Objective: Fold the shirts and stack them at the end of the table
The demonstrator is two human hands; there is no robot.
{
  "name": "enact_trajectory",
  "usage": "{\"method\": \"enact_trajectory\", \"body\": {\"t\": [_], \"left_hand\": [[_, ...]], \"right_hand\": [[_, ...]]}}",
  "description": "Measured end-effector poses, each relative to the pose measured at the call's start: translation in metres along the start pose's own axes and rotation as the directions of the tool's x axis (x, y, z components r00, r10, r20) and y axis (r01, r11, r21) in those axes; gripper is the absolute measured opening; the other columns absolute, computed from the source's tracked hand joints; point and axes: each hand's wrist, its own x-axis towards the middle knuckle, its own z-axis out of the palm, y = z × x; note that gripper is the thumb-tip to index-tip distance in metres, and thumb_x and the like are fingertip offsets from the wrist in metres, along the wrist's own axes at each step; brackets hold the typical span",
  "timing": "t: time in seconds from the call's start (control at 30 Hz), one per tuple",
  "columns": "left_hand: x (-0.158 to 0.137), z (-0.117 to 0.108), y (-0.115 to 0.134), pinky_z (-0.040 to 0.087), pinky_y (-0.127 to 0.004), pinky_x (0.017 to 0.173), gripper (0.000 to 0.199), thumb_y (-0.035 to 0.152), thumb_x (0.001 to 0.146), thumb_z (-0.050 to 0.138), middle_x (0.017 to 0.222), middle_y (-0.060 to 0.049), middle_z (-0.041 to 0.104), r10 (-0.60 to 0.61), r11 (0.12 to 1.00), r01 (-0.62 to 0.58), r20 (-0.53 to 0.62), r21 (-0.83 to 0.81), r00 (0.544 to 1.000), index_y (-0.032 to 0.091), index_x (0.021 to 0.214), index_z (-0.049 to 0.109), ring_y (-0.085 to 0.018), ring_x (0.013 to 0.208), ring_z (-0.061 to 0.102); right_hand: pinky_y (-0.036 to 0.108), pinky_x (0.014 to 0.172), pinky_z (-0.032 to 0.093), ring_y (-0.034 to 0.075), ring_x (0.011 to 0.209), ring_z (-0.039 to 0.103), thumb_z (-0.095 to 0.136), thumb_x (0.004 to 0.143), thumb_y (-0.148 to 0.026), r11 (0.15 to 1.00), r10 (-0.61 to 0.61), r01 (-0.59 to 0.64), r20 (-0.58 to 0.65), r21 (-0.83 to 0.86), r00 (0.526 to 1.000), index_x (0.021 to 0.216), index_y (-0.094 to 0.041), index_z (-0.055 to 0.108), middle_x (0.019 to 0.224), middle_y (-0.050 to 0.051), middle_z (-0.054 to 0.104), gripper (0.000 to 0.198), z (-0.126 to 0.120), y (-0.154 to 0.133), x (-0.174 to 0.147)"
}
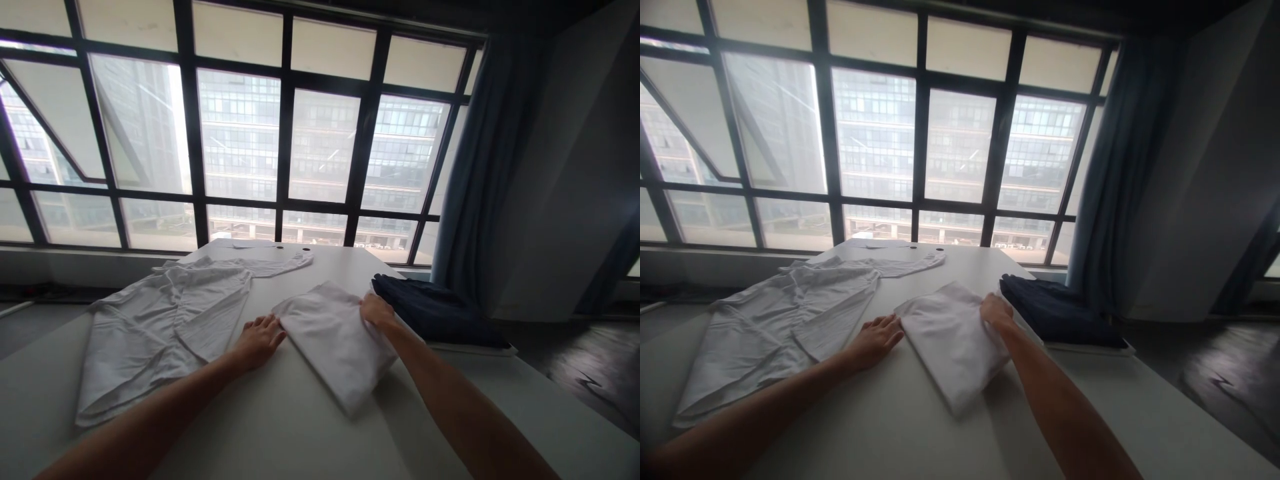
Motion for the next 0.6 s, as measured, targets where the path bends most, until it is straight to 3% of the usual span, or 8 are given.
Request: {"method": "enact_trajectory", "body": {"t": [0.17,0.33,0.47,0.53,0.6], "left_hand": [[0.002,0.000,-0.001,0.027,-0.048,0.114,0.062,0.051,0.096,0.034,0.157,-0.013,0.036,-0.027,1.000,0.027,0.013,-0.007,1.000,0.016,0.146,0.045,-0.029,0.145,0.030],[0.002,0.001,-0.001,0.028,-0.047,0.114,0.062,0.050,0.096,0.033,0.156,-0.013,0.037,-0.026,1.000,0.026,0.006,-0.012,1.000,0.015,0.145,0.046,-0.029,0.144,0.031],[0.002,0.002,-0.001,0.027,-0.048,0.114,0.061,0.051,0.096,0.034,0.156,-0.012,0.038,-0.039,0.999,0.039,-0.004,-0.021,0.999,0.016,0.145,0.046,-0.030,0.144,0.032],[0.003,0.002,-0.001,0.027,-0.048,0.114,0.060,0.050,0.095,0.035,0.156,-0.013,0.038,-0.046,0.999,0.046,-0.006,-0.025,0.999,0.017,0.144,0.047,-0.030,0.143,0.033],[0.003,0.002,-0.001,0.026,-0.049,0.114,0.060,0.050,0.095,0.036,0.155,-0.013,0.039,-0.049,0.998,0.049,-0.008,-0.030,0.999,0.017,0.144,0.048,-0.030,0.143,0.032]], "right_hand": [[0.041,0.086,0.047,0.034,0.101,0.063,0.042,0.103,-0.025,0.990,-0.067,0.033,-0.248,-0.137,0.967,0.120,-0.011,0.062,0.105,0.020,0.066,0.029,-0.035,-0.008,0.006],[0.035,0.081,0.046,0.029,0.098,0.063,0.044,0.103,-0.031,0.994,-0.102,0.072,-0.447,-0.083,0.889,0.116,-0.019,0.062,0.102,0.012,0.067,0.025,-0.103,-0.016,0.031],[0.034,0.080,0.044,0.029,0.097,0.062,0.054,0.097,-0.026,1.000,0.007,-0.003,-0.552,0.009,0.834,0.115,-0.013,0.066,0.104,0.019,0.066,0.026,-0.171,0.030,0.060],[0.038,0.081,0.045,0.032,0.098,0.062,0.054,0.095,-0.025,0.993,0.108,-0.121,-0.543,0.013,0.832,0.117,-0.011,0.067,0.106,0.023,0.064,0.028,-0.193,0.069,0.071],[0.045,0.084,0.045,0.037,0.105,0.060,0.053,0.098,-0.030,0.959,0.240,-0.283,-0.491,-0.014,0.838,0.121,-0.010,0.066,0.113,0.027,0.061,0.034,-0.201,0.104,0.075]]}}
